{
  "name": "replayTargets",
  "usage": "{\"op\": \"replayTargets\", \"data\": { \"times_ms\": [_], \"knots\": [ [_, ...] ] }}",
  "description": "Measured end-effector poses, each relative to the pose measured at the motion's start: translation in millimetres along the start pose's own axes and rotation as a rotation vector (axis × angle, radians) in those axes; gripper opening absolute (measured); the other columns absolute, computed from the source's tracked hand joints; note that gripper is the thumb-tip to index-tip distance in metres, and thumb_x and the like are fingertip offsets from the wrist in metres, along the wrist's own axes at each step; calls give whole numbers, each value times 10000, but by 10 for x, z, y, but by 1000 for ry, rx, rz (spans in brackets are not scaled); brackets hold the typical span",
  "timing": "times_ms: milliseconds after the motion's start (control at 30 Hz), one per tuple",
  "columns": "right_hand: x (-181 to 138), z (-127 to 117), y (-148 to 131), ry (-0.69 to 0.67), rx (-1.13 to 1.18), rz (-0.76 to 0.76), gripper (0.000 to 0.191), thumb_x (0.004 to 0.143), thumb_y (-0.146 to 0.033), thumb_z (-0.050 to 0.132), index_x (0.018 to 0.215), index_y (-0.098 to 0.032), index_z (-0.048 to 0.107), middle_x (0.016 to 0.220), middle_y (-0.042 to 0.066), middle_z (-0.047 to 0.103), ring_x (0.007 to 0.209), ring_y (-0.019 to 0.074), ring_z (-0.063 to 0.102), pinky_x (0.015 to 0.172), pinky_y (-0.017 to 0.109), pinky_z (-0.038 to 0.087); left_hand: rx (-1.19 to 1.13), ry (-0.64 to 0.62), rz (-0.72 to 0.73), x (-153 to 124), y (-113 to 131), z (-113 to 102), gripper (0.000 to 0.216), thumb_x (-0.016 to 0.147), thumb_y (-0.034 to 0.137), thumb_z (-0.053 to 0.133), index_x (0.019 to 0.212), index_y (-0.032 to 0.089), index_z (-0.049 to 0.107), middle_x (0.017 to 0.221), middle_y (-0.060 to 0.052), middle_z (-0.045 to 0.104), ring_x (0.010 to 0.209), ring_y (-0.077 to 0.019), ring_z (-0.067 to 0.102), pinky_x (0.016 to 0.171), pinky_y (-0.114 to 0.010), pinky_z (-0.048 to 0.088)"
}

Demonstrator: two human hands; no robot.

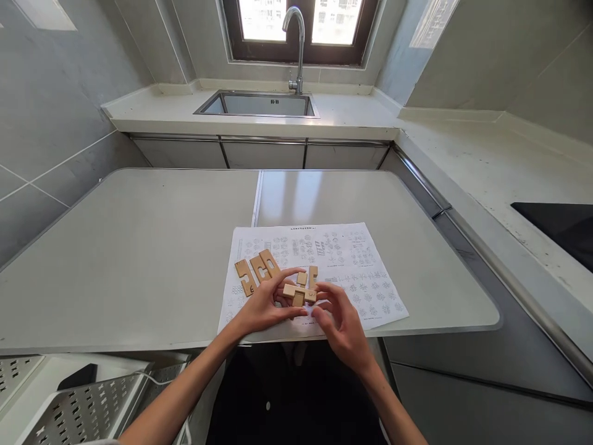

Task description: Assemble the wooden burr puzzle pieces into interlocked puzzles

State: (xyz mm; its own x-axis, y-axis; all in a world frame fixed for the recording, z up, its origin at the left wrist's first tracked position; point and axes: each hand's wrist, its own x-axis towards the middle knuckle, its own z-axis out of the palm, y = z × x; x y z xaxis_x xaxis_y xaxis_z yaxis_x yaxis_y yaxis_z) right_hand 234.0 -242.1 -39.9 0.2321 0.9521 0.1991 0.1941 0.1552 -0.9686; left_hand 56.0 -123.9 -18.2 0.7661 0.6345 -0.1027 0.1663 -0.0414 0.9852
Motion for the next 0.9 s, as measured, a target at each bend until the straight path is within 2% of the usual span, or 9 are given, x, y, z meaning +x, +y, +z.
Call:
{"op": "replayTargets", "data": {
  "times_ms": [100,167,400,667,900],
  "knots": [
    [39,-7,-6,-59,89,127,289,1077,-435,498,1227,-226,631,854,33,683,716,182,662,678,310,586,26,-10,24,1,-13,-2,770,816,370,865,1486,294,493,984,-2,707,756,-157,669,713,-290,547],
    [58,-2,-1,-94,112,163,290,1071,-457,518,1133,-214,664,773,16,660,667,170,627,650,298,563,57,-14,34,0,-16,0,748,812,369,871,1468,305,516,957,10,697,726,-146,654,707,-285,548],
    [43,-8,16,-72,116,214,259,1025,-458,624,1119,-223,676,862,33,709,742,186,681,695,307,587,80,-22,55,7,-28,1,727,846,326,853,1480,313,498,957,13,679,782,-148,677,718,-257,541],
    [31,-9,-17,-65,87,251,216,1008,-433,660,1094,-235,678,922,50,736,847,214,719,776,326,594,62,-52,68,12,-39,-13,651,883,291,818,1454,318,507,985,16,651,794,-133,685,722,-241,535],
    [19,8,-4,-50,84,249,203,1014,-410,655,1124,-242,681,998,60,759,857,210,721,779,320,586,78,-41,101,11,-18,-9,626,894,282,797,1445,305,501,974,15,632,753,-120,653,687,-234,504]
  ]
}}
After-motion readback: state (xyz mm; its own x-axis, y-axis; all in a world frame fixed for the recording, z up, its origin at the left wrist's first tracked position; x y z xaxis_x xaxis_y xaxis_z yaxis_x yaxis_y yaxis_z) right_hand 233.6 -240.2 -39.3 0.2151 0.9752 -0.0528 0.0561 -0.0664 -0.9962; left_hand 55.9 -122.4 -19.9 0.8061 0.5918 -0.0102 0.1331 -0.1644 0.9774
